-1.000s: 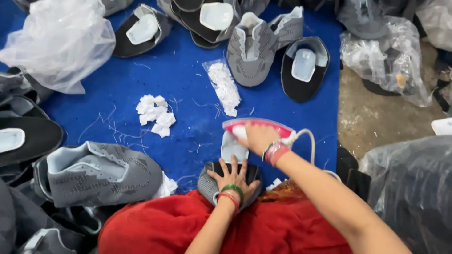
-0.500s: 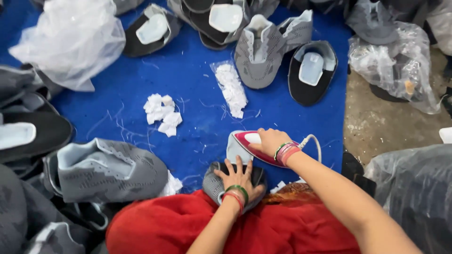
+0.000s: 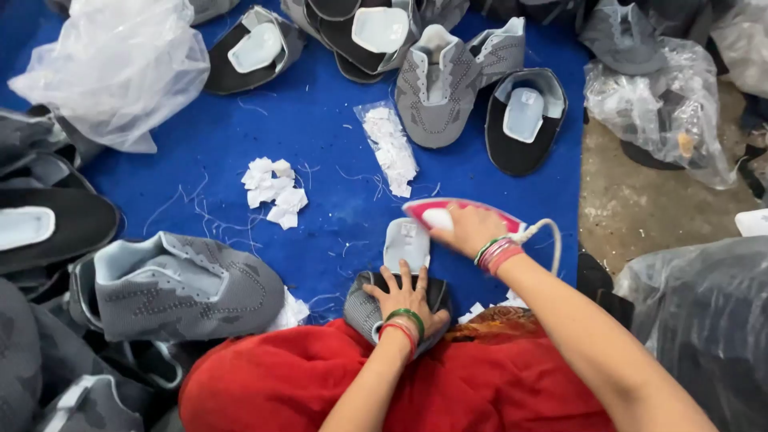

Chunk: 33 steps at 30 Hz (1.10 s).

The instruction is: Ironing small white reinforcement patches onto the interior of shoe uppers.

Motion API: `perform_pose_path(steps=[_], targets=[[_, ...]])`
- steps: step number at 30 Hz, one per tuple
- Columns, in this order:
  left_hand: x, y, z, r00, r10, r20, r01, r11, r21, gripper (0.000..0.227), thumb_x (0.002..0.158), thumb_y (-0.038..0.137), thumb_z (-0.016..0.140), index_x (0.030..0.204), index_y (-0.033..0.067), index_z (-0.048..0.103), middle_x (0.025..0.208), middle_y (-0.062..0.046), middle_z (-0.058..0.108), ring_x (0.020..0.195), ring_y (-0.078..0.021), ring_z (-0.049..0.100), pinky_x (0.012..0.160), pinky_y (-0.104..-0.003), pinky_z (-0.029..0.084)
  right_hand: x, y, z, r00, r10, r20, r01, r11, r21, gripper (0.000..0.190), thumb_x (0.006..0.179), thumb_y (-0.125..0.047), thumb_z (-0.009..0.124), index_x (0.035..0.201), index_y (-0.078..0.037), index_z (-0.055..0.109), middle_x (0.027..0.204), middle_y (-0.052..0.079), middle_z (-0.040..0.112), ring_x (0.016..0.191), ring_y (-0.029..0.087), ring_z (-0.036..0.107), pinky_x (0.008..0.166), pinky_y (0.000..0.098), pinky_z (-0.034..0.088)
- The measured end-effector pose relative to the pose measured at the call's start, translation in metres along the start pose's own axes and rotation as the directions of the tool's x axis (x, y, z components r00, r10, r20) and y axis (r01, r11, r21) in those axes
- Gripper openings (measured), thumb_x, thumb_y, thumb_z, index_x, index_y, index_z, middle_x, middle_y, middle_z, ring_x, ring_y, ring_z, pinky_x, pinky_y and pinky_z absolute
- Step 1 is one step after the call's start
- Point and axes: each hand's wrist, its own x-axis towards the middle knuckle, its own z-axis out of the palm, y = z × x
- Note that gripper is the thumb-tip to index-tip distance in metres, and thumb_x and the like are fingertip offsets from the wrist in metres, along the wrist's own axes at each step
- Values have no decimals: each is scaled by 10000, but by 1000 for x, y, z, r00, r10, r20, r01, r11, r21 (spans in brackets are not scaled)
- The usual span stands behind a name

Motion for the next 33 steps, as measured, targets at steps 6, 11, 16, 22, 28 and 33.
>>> perform_pose_path(steps=[6, 11, 16, 22, 28, 33], targets=[[2, 2, -5, 1000, -6, 18, 6, 1000, 0, 1036, 797, 685, 600, 1645, 268, 173, 1699, -181, 93, 1516, -549, 77, 1072, -841, 143, 23, -19, 15, 992, -50, 114, 43, 997, 60, 659, 855, -632, 660, 1191, -65, 661, 1020, 221, 739, 949, 378, 735, 809, 469, 601], [2, 0, -7, 999, -8, 38, 7, 1000, 8, 1050, 796, 685, 597, 1650, 266, 153, 1702, -180, 79, 1521, -544, 65, 1073, -841, 145, 24, -4, 21, 974, -154, 164, 149, 988, 41, 661, 872, -647, 641, 1190, -69, 669, 1037, 218, 743, 967, 374, 737, 830, 471, 602], [3, 4, -6, 998, -7, 63, 6, 1000, 13, 1037, 808, 684, 592, 1647, 259, 154, 1704, -186, 68, 1520, -549, 56, 1072, -842, 141, 19, 7, 30, 967, -188, 169, 191, 982, 0, 696, 856, -652, 643, 1262, -87, 635, 1031, 225, 738, 961, 383, 730, 827, 478, 596], [0, 4, -4, 999, -10, 34, 10, 1000, 0, 1026, 808, 689, 589, 1644, 260, 175, 1702, -181, 88, 1520, -551, 66, 1082, -833, 144, 31, 2, 25, 995, -41, 89, 37, 998, 54, 660, 858, -660, 647, 1182, -88, 698, 1045, 216, 740, 977, 381, 731, 855, 470, 594], [4, 3, -4, 999, -4, 52, 4, 1000, 3, 1031, 814, 691, 600, 1642, 242, 179, 1704, -190, 74, 1519, -553, 58, 1078, -830, 139, 16, 5, 28, 960, -189, 209, 182, 982, 49, 705, 836, -663, 660, 1233, -81, 649, 1010, 229, 737, 944, 386, 735, 841, 476, 592], [4, 0, -7, 1000, -9, 27, 9, 1000, -13, 1031, 802, 692, 606, 1638, 270, 175, 1707, -167, 94, 1529, -533, 76, 1090, -826, 135, 51, 10, 28, 996, -82, 38, 80, 996, 45, 655, 822, -648, 688, 1151, -82, 698, 1048, 217, 728, 985, 390, 719, 846, 488, 587]])
